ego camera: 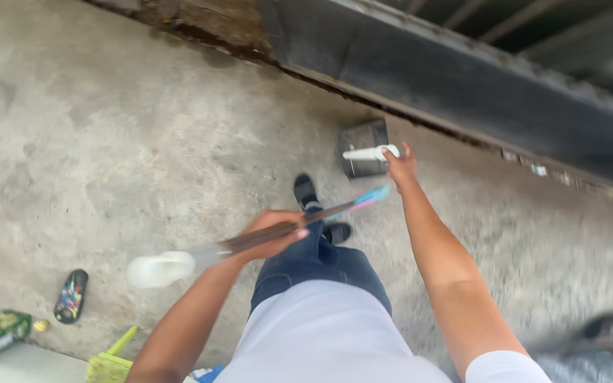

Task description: The person sweeps debris from a concrete floor into a dustpan using a broom. They move around a cluttered area containing a scooter and various items, collecting trash and sweeping it into the dustpan.

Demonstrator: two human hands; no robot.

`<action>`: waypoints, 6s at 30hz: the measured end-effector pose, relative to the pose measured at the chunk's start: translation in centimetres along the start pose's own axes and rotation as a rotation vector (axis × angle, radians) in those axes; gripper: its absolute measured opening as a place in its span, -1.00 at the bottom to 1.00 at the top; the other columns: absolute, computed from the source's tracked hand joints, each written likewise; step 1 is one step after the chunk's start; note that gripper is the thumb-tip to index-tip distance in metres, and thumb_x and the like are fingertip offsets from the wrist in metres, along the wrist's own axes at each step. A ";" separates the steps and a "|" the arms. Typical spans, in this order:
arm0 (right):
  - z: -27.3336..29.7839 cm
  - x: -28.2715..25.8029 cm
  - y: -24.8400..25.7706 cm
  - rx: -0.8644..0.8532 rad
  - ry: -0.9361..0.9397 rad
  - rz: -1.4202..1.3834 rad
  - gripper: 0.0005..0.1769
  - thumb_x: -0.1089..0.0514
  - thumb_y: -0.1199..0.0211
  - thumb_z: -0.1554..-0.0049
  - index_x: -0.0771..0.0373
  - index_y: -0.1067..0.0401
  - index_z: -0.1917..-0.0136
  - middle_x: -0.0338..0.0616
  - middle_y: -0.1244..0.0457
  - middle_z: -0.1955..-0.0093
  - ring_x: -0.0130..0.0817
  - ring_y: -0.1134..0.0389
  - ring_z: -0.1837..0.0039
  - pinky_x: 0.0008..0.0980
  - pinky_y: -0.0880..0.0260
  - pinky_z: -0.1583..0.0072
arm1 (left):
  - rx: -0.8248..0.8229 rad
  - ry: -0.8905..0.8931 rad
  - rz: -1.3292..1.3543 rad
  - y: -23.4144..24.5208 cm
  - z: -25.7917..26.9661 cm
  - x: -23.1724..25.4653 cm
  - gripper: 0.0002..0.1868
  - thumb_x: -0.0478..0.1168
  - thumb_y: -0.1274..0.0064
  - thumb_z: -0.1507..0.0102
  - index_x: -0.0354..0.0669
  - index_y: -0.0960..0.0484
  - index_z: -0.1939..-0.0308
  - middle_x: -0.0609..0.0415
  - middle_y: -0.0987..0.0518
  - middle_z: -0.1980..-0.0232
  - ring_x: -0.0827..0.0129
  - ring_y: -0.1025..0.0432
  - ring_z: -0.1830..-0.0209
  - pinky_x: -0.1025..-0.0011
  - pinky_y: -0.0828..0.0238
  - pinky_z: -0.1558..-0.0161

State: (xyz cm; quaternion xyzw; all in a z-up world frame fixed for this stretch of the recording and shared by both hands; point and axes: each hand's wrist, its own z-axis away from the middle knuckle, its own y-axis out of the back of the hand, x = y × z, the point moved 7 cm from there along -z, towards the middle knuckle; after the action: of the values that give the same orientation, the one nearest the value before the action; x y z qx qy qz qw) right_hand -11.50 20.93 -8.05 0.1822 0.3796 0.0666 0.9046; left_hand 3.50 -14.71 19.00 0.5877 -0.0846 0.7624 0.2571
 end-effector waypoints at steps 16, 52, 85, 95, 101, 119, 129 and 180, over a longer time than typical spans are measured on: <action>-1.9 -2.2 -1.0 -0.247 0.424 0.927 -0.64 0.24 -0.39 0.00 0.16 -0.60 -0.11 0.15 -0.40 -0.04 0.03 -0.47 -0.09 -0.11 -0.46 -0.13 | 1.073 0.141 0.098 12.5 15.0 -1.0 -0.75 -0.22 -0.10 -0.40 -0.33 -0.64 0.31 -0.05 -0.72 0.07 0.43 -0.55 0.07 0.47 -0.45 0.05; 4.6 14.1 36.7 -0.069 -0.111 1.548 -0.42 0.12 -0.36 -0.11 -0.14 -0.43 -0.40 -0.15 0.02 -0.63 0.08 -0.10 -0.56 0.08 -0.32 -0.39 | 1.314 0.424 -0.179 -8.3 17.3 -0.1 -0.83 -0.18 -0.17 -0.35 -0.23 -0.73 0.18 0.00 -0.67 0.30 0.37 -0.51 0.35 0.42 -0.43 0.26; 54.6 -20.3 -44.9 -0.860 0.997 0.152 -0.96 0.34 -0.23 -0.23 0.30 -0.39 0.07 -0.02 -0.40 -0.22 -0.04 -0.31 -0.52 -0.15 -0.36 -0.38 | 0.951 0.112 -0.503 30.8 26.0 -23.7 -0.90 -0.17 -0.23 -0.15 -0.08 -0.68 0.35 -0.04 -0.57 0.24 0.00 -0.48 0.12 0.08 -0.43 0.15; 48.6 -27.4 -55.0 -0.669 0.995 -0.070 -0.93 0.40 -0.22 -0.17 0.35 -0.38 0.16 0.00 -0.43 -0.05 -0.17 -0.45 -0.30 -0.25 -0.44 -0.31 | 0.622 0.020 -0.687 44.1 18.7 -25.9 -0.78 -0.14 -0.28 -0.01 -0.15 -0.63 0.38 -0.07 -0.60 0.20 -0.02 -0.48 0.06 0.05 -0.43 0.11; 44.7 -29.2 -57.8 -0.524 0.925 -0.104 -0.92 0.39 -0.26 -0.17 0.34 -0.44 0.18 -0.02 -0.43 0.00 -0.23 -0.48 -0.19 -0.28 -0.45 -0.27 | 0.441 -0.083 -0.384 47.8 12.4 -30.4 -0.84 -0.26 -0.27 -0.01 -0.15 -0.69 0.35 -0.12 -0.56 0.25 -0.06 -0.45 0.13 0.13 -0.41 0.09; 57.8 -30.0 -49.5 0.109 0.638 0.043 -0.86 0.47 -0.26 0.02 0.29 -0.41 0.28 -0.12 -0.33 0.26 -0.23 -0.50 -0.04 -0.27 -0.50 -0.10 | -0.523 -0.499 -0.137 31.1 9.2 -21.6 -0.84 -0.25 -0.23 -0.10 -0.14 -0.53 0.49 0.00 -0.57 0.35 0.06 -0.51 0.14 0.14 -0.47 0.05; 50.0 -27.1 -55.8 0.234 0.528 -0.455 -0.91 0.33 -0.36 -0.12 0.31 -0.45 0.15 -0.10 -0.39 0.04 -0.14 -0.40 -0.15 -0.26 -0.41 -0.19 | -0.549 -0.395 -0.642 41.5 1.4 -28.9 -0.80 -0.18 -0.37 0.04 -0.08 -0.68 0.41 -0.09 -0.58 0.23 -0.06 -0.46 0.07 0.08 -0.44 0.06; 56.1 -10.8 -42.0 0.786 -0.221 -1.372 -0.45 -0.07 -0.19 -0.15 0.26 -0.31 -0.32 0.03 -0.26 -0.32 -0.16 -0.26 -0.41 -0.05 -0.28 -0.28 | -1.194 -0.251 -0.361 13.6 -3.3 -5.7 -0.79 -0.18 -0.32 -0.22 -0.20 -0.62 0.33 -0.09 -0.58 0.24 0.32 -0.43 0.24 0.16 -0.46 0.03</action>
State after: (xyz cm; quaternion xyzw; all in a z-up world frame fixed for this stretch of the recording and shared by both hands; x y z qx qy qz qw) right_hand 20.06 -36.37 19.37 0.2192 0.3110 -0.6621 0.6456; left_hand -5.03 -26.57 15.04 0.4329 -0.4242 0.4541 0.6530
